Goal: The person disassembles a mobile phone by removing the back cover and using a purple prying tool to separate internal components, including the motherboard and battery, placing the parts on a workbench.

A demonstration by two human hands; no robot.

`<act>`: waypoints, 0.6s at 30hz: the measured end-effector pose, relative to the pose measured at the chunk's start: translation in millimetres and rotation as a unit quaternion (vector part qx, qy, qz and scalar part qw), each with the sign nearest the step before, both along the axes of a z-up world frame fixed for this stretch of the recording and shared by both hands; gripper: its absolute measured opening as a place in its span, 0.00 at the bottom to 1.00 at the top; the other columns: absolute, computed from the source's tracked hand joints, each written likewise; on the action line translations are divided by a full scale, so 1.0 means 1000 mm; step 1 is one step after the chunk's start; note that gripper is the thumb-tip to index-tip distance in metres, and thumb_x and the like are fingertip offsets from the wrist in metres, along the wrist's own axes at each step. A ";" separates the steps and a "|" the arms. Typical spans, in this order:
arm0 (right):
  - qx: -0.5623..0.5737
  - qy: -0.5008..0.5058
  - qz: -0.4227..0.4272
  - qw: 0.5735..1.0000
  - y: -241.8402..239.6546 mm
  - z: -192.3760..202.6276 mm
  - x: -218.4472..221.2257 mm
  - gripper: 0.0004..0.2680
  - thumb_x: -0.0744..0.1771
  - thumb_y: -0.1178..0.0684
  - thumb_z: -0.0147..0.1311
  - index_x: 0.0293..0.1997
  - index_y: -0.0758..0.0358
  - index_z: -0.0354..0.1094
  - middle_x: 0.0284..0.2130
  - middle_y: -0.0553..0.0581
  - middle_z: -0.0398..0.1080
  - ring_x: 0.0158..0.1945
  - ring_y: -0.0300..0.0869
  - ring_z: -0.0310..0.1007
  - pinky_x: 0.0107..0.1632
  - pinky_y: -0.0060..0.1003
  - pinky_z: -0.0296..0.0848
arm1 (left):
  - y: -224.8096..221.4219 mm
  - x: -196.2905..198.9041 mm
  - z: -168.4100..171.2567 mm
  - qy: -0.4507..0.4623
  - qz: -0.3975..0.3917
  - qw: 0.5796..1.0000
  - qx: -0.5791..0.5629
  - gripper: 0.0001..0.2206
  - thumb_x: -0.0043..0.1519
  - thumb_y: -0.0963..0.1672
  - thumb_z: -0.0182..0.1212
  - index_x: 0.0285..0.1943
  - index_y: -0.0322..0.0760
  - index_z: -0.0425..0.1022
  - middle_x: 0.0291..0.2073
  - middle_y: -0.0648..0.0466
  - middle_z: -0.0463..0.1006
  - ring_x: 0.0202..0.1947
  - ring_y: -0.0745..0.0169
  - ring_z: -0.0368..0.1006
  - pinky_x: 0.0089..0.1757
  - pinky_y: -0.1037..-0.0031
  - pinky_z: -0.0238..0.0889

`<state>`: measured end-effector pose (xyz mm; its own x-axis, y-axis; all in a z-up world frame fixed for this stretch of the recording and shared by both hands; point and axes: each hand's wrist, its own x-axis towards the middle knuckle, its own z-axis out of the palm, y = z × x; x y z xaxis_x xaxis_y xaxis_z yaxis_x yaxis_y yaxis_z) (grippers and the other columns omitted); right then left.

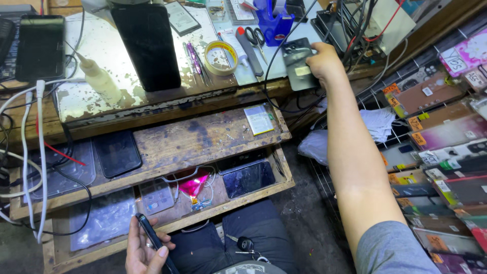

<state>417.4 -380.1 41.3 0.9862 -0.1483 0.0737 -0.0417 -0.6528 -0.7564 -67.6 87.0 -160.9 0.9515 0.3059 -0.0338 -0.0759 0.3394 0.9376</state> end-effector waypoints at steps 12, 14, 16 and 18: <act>-0.232 -0.069 -0.059 0.969 -0.009 0.004 0.039 0.14 0.64 0.62 0.50 0.56 0.65 0.71 0.48 0.74 0.73 0.55 0.64 0.71 0.55 0.50 0.69 | -0.004 0.003 -0.005 -0.026 -0.007 1.000 0.001 0.49 0.52 0.35 0.61 0.84 0.35 0.36 0.67 0.37 0.61 0.44 0.56 0.73 0.39 0.62 0.76; -0.244 -0.055 -0.063 0.966 0.001 0.003 0.048 0.11 0.65 0.61 0.52 0.51 0.68 0.74 0.47 0.74 0.74 0.55 0.65 0.72 0.57 0.50 0.70 | -0.005 0.005 -0.008 -0.026 -0.001 1.000 0.001 0.49 0.52 0.35 0.61 0.84 0.36 0.37 0.67 0.37 0.61 0.43 0.56 0.73 0.39 0.62 0.75; -0.225 -0.101 -0.058 0.967 0.011 -0.002 0.050 0.11 0.64 0.59 0.55 0.51 0.69 0.73 0.46 0.74 0.74 0.54 0.65 0.72 0.56 0.50 0.70 | -0.006 0.005 -0.013 -0.011 0.005 1.000 -0.003 0.49 0.51 0.35 0.62 0.85 0.37 0.38 0.67 0.37 0.61 0.43 0.56 0.73 0.39 0.62 0.75; -0.202 -0.142 -0.057 0.967 0.019 -0.009 0.048 0.12 0.64 0.57 0.57 0.51 0.68 0.73 0.46 0.74 0.74 0.54 0.63 0.73 0.56 0.48 0.71 | -0.002 0.005 -0.020 -0.015 0.001 1.000 -0.016 0.46 0.52 0.37 0.60 0.83 0.38 0.40 0.64 0.36 0.62 0.42 0.53 0.74 0.38 0.60 0.75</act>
<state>465.3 -360.8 32.3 0.8962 -0.1578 0.4147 0.0408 -0.9013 -0.4312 -62.3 84.6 -180.4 0.9514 0.3077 -0.0141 -0.1056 0.3688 0.9235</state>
